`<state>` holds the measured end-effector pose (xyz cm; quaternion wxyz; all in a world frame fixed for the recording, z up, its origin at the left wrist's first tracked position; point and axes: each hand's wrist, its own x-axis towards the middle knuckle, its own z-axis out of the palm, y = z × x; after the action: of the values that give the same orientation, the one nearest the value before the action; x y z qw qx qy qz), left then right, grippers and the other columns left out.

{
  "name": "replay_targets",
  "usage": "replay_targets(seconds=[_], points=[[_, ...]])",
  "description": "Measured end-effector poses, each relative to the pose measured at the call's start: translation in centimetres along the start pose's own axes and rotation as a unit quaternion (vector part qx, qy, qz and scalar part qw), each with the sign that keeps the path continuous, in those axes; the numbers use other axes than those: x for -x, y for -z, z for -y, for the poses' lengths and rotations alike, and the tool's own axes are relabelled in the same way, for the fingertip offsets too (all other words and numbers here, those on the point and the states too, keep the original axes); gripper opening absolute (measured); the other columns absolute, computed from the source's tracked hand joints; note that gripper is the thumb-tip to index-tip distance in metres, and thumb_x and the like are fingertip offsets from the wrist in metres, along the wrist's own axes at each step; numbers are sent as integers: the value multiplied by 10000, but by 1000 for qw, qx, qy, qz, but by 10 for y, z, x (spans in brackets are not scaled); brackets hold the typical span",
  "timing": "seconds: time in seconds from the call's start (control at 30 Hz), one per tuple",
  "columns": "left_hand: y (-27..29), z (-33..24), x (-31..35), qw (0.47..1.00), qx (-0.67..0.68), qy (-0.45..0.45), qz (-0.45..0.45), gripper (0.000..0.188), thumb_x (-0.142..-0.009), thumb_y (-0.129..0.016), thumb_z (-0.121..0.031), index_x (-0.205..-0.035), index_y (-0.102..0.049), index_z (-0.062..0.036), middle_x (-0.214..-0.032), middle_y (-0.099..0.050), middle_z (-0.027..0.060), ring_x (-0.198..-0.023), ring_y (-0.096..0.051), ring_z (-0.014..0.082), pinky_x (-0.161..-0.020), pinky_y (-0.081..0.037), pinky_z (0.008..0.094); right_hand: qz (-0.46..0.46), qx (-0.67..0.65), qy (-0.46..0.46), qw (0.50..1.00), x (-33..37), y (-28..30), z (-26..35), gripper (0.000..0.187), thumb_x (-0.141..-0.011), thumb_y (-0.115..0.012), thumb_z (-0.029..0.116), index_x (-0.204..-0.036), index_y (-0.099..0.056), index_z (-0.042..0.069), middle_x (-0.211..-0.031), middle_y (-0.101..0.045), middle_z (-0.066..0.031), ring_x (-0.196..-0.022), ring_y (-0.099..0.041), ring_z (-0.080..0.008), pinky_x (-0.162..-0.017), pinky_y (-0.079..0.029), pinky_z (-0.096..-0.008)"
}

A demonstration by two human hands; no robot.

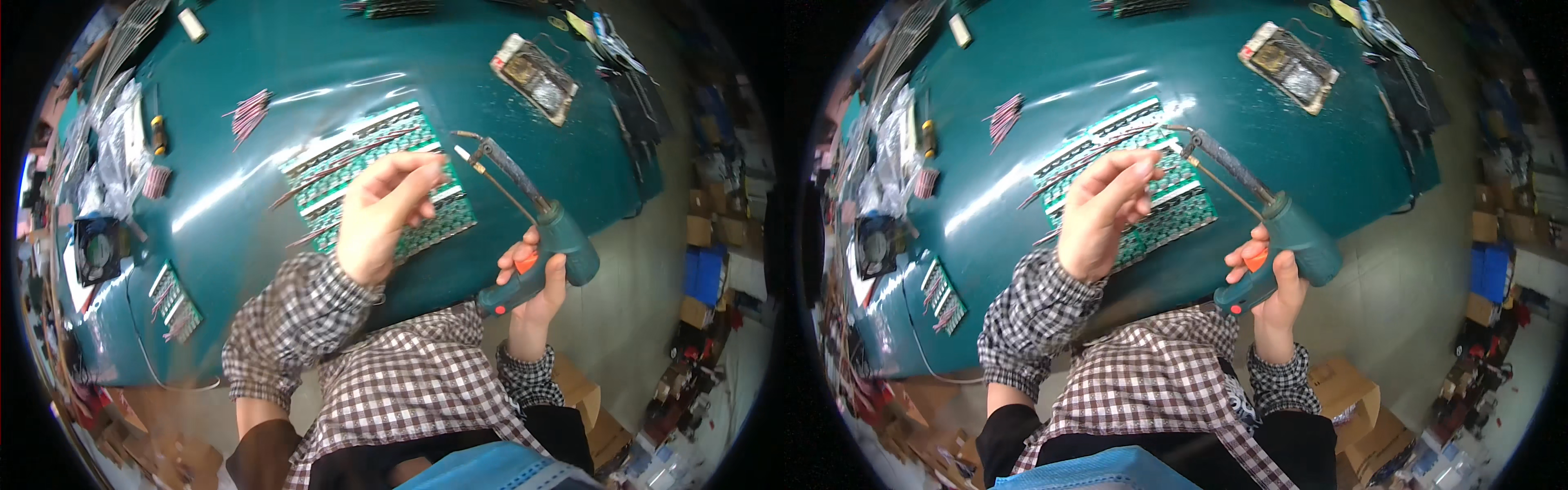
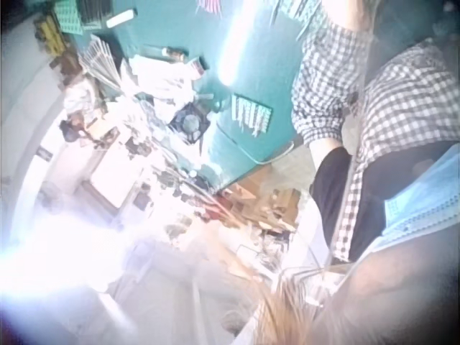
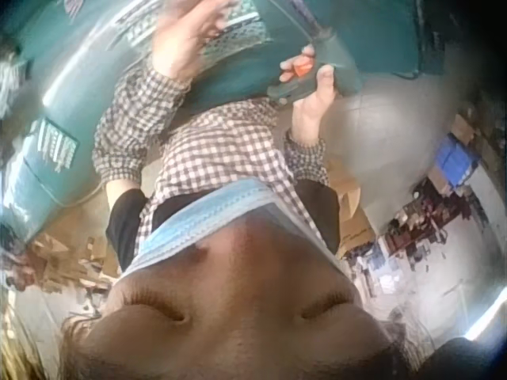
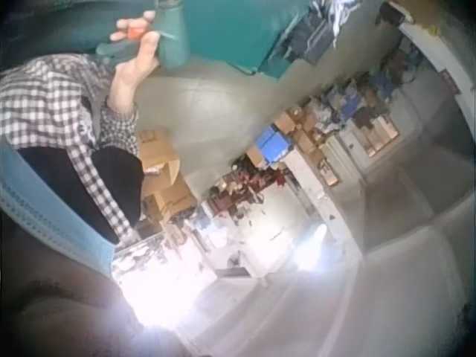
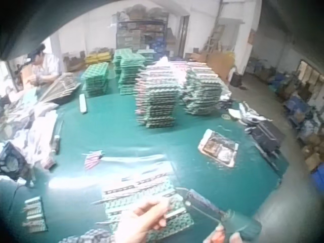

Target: The person uses a soldering iron to attach wires to a green circuit board. They repeatedly pick up solder wire, apply it to the board while heating the connection point with the iron, and then place the solder wire back on the table. The person works on multiple connection points across the board.

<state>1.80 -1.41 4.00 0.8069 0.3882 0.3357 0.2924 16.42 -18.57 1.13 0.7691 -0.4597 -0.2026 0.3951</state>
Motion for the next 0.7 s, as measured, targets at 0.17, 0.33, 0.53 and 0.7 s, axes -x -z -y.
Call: replay_targets(seconds=[0.17,0.33,0.53,0.7], points=[[19,-6,13,987,-149,-60,-10,156,-909,-622,-84,-1047,-634,-11,-919,-639,29,-761,-578,81,-690,-478,228,-114,150,74,979,-31,21,54,379,-948,-548,258,-1129,-532,-74,-851,-635,-127,-728,-675,-238,-540,-579,-286],[41,-8,29,973,-180,-143,-23,168,-904,-606,-18,-1063,-553,-11,-852,-589,22,-743,-549,82,-675,-471,229,-137,254,219,932,-51,26,106,357,-944,-563,228,-1125,-570,-79,-907,-665,-123,-728,-682,-195,-562,-567,-275],[54,-16,35,968,-227,-93,-49,286,-867,-630,28,-1141,-553,3,-908,-597,26,-808,-568,81,-708,-468,219,-231,333,181,896,-108,61,77,243,-851,-694,136,-997,-660,-55,-836,-669,-119,-661,-676,-186,-526,-537,-280],[77,-9,40,970,-220,-81,-70,244,-923,-589,-65,-1150,-554,15,-856,-585,24,-757,-555,92,-673,-440,223,-180,350,156,906,-102,32,145,283,-891,-652,207,-1029,-635,-40,-865,-666,-123,-669,-685,-205,-502,-539,-258]])
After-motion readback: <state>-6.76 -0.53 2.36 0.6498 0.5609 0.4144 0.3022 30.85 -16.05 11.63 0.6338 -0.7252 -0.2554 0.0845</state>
